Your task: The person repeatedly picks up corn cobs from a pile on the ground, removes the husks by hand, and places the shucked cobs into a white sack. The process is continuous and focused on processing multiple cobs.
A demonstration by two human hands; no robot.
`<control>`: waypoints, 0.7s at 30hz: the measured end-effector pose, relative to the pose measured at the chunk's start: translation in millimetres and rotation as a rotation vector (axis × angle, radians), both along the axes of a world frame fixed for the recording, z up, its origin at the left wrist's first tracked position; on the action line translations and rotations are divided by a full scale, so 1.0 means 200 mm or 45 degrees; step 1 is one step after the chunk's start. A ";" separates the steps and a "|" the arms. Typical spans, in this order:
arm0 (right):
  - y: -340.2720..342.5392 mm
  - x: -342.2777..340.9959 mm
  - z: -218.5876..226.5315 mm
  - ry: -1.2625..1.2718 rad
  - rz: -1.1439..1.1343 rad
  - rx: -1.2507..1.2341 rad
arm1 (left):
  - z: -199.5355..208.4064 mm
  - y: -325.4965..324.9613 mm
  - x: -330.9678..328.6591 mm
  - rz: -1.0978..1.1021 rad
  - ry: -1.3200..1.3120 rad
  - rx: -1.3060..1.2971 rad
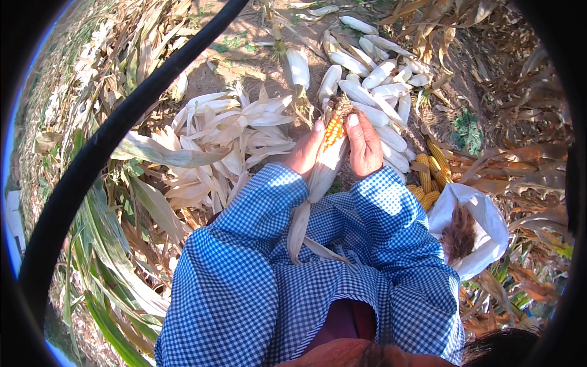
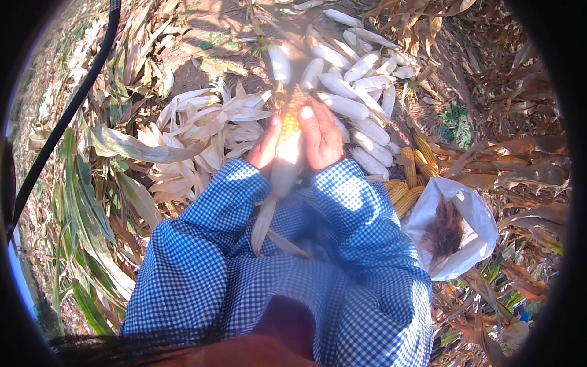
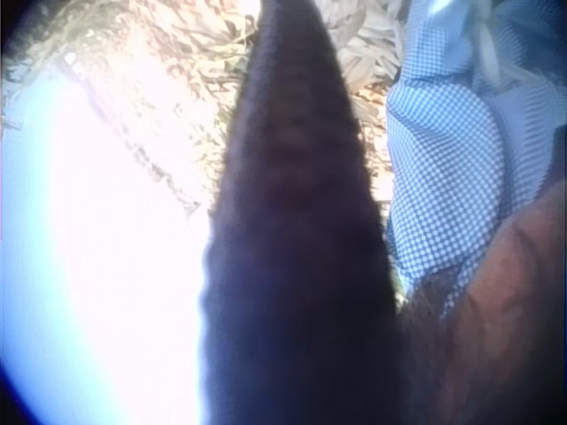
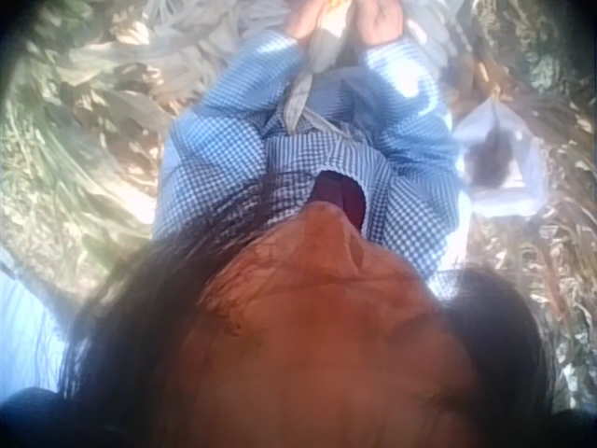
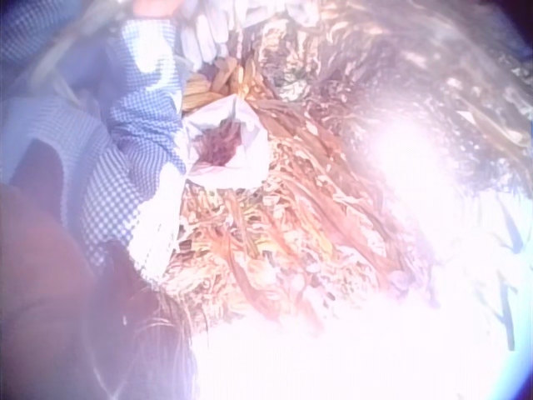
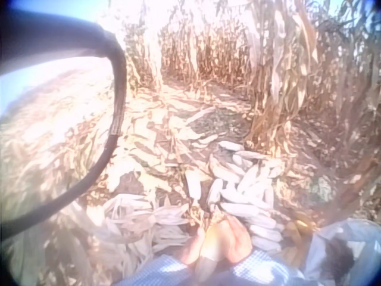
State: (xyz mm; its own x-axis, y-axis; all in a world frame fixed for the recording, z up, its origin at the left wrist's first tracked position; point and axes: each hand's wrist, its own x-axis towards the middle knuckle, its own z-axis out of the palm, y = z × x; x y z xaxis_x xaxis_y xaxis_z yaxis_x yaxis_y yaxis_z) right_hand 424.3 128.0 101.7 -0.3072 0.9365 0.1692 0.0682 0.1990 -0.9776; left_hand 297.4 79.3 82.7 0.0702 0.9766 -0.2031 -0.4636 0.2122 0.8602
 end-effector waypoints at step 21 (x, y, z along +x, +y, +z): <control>0.07 -0.03 -0.27 -0.150 -0.353 0.096 | -0.04 0.00 0.06 0.311 -0.022 0.273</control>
